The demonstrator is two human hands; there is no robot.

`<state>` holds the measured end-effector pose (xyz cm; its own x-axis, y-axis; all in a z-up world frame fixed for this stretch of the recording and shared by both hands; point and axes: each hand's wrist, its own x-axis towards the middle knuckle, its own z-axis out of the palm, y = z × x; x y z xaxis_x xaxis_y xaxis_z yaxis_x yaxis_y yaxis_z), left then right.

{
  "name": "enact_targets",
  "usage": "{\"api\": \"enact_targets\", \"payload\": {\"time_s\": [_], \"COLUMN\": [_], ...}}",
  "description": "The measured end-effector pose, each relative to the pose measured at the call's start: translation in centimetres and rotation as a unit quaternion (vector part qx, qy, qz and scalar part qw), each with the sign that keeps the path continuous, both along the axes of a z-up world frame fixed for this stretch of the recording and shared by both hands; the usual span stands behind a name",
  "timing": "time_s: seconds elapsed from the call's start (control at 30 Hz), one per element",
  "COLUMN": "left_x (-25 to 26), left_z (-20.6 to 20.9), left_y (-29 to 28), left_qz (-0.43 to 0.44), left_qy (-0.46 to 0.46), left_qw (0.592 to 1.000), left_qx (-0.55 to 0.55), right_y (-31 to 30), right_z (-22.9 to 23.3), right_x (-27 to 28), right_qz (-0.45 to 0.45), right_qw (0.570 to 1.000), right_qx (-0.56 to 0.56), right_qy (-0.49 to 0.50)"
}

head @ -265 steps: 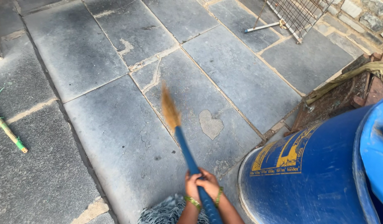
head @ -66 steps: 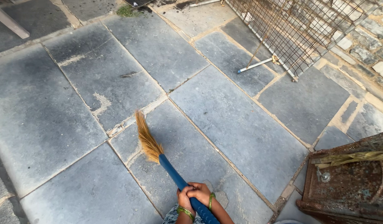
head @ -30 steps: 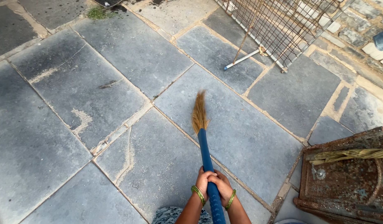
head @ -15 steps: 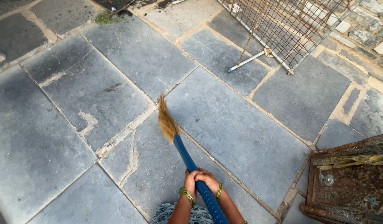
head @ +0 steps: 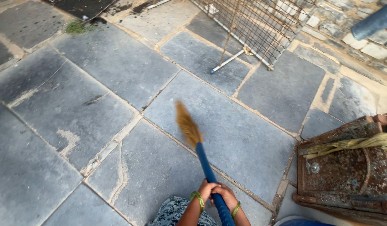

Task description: The person sweeps the stone floor with a long-handled broom, moving across the area and pushing debris near a blue drum and a metal cage.

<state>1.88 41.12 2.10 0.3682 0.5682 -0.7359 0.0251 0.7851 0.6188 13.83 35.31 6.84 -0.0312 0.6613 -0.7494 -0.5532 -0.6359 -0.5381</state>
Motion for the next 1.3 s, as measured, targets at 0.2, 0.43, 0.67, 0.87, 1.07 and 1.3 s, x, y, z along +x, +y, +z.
{"api": "enact_targets", "payload": {"time_s": [0.2,0.43,0.67,0.87,1.07,1.3], "left_x": [2.6,0.9,-5.3,-9.7,-8.9,-4.3], "left_z": [-1.1,4.1,2.2,-0.7,-2.0,-2.1], "left_y": [1.1,5.0,8.6,10.4,9.5,7.1], "left_qz": [-0.049,0.06,0.15,0.243,0.191,0.081], "left_qy": [-0.042,-0.054,-0.174,-0.071,-0.076,-0.1], "left_qw": [0.996,0.997,0.972,0.946,0.951,0.973], "left_qx": [0.065,0.017,-0.054,-0.202,-0.232,-0.191], "right_y": [-0.1,5.4,11.2,13.6,11.8,8.7], "right_z": [1.5,9.2,7.1,3.1,-0.5,-0.2], "right_x": [-1.1,-2.9,-8.3,-12.0,-10.7,-6.7], "right_qz": [-0.148,-0.158,-0.068,0.025,0.044,-0.054], "right_qw": [0.988,0.987,0.997,0.998,0.999,0.993], "right_qx": [0.022,0.04,0.045,-0.013,0.003,-0.101], "right_qy": [-0.036,-0.005,0.003,-0.049,0.016,0.037]}}
